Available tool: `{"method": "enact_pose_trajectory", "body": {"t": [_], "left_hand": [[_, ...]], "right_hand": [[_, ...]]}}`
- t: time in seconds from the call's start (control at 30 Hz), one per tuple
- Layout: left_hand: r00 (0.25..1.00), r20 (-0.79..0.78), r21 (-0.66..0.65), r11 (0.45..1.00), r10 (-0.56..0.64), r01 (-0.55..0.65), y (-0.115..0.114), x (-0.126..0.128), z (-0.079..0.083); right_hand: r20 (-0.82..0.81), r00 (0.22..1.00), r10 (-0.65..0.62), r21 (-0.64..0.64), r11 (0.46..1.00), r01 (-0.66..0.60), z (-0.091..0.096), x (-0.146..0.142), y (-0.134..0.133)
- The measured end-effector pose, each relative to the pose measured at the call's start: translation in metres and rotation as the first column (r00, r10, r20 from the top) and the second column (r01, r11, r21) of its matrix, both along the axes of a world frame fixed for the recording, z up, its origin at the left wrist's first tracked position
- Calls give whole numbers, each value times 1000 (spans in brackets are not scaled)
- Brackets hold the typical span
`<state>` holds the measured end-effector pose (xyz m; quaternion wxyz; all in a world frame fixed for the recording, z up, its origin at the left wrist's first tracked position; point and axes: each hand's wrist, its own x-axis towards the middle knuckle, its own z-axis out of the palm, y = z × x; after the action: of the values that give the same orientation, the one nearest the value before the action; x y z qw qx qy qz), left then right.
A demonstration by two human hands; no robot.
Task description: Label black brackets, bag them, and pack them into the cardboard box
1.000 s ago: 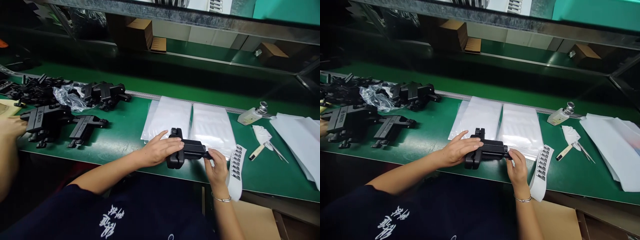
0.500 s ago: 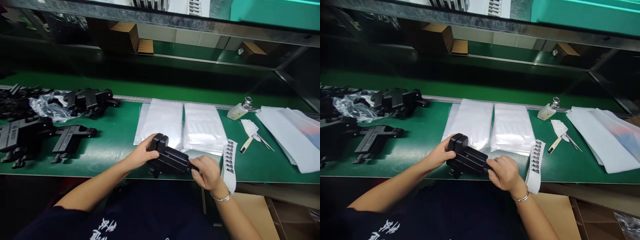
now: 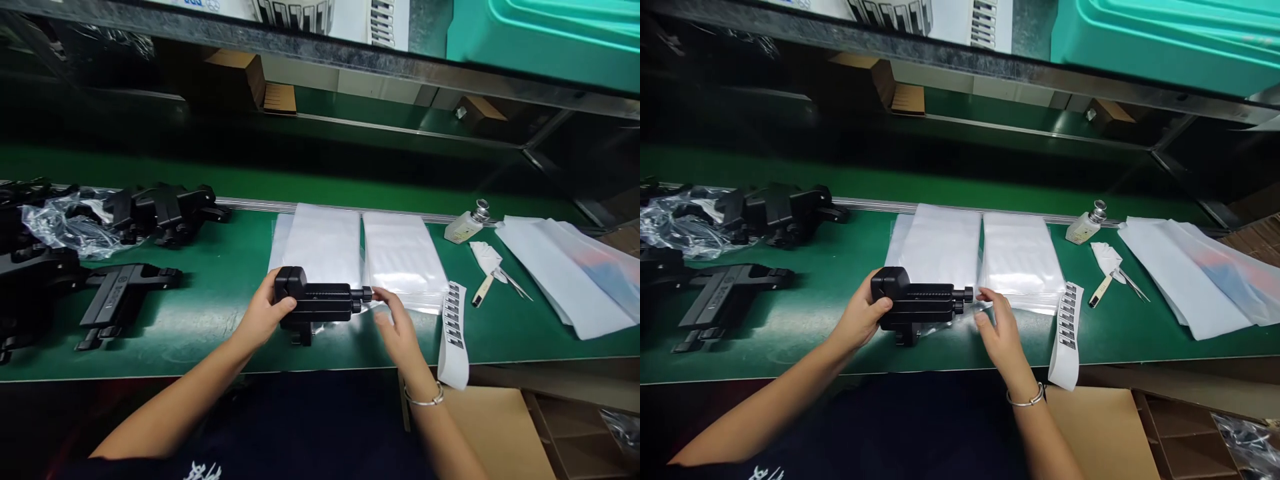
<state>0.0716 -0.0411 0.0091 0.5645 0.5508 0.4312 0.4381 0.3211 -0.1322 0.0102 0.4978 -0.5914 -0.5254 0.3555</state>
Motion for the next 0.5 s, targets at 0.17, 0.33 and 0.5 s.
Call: {"method": "enact_pose_trajectory", "body": {"t": [0.17, 0.33, 0.5], "left_hand": [[995, 99, -92, 996, -10, 19, 4, 5, -3], [998, 42, 16, 999, -45, 45, 2, 8, -2], [997, 12, 82, 993, -81, 79, 8, 11, 2]], "right_hand": [[-34, 997, 66, 74, 995, -63, -9, -17, 9], [-176, 977, -119, 21, 992, 124, -21, -27, 23], [-112, 977, -180, -22, 984, 179, -25, -25, 31]]}}
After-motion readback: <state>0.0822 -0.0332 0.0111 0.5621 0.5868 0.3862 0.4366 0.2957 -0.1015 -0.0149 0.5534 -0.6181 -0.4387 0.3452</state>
